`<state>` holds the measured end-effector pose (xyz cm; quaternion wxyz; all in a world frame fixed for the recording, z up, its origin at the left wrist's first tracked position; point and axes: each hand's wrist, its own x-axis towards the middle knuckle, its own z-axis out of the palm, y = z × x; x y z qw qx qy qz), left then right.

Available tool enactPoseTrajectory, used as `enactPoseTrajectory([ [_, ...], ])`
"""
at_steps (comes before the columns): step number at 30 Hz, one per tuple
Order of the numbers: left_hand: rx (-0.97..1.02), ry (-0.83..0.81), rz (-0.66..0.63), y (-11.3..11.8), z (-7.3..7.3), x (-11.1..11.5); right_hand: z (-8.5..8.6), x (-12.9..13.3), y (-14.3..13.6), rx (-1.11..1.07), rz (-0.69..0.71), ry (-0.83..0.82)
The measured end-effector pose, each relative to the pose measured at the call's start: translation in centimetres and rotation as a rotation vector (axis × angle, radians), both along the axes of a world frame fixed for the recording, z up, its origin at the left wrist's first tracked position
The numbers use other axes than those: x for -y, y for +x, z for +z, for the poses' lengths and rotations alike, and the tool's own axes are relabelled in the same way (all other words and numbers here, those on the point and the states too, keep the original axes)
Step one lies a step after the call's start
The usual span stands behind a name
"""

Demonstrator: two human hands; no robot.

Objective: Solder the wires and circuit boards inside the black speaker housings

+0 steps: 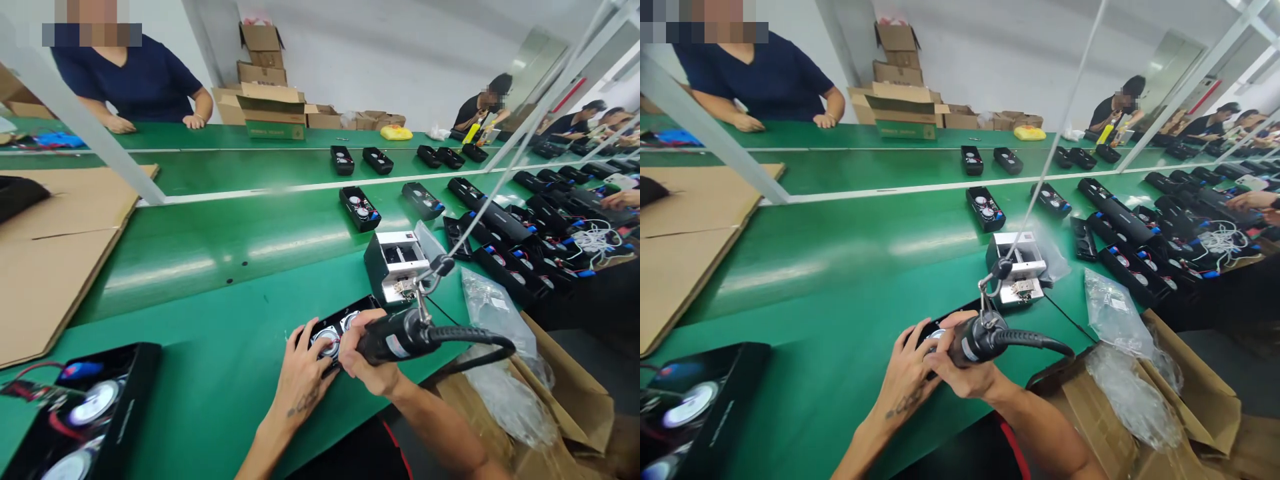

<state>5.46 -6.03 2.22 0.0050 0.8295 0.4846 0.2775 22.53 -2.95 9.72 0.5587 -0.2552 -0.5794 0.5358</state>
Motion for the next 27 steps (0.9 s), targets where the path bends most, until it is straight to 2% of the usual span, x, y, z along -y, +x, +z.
enactPoseTrajectory([
  [3,0.003,0.004,-0.002,0.0,-0.3,-0.1,0.3,-0.3,-0.8,-0.026,0.014,0.098],
  [15,0.039,-0.042,0.016,0.1,-0.3,0.1,1.1,-0.3,-1.3,0.075,-0.015,0.156],
  [23,0.068,-0.046,-0.002,0.1,-0.5,0.1,0.5,-0.3,-1.2,0.170,-0.053,0.195],
  [25,0.088,-0.033,-0.009,0.1,-0.3,0.1,0.6,-0.1,-1.1,0.195,-0.044,0.172],
  [27,0.108,-0.018,-0.007,0.2,-0.1,0.0,0.8,0.0,-1.1,0.207,-0.034,0.060],
])
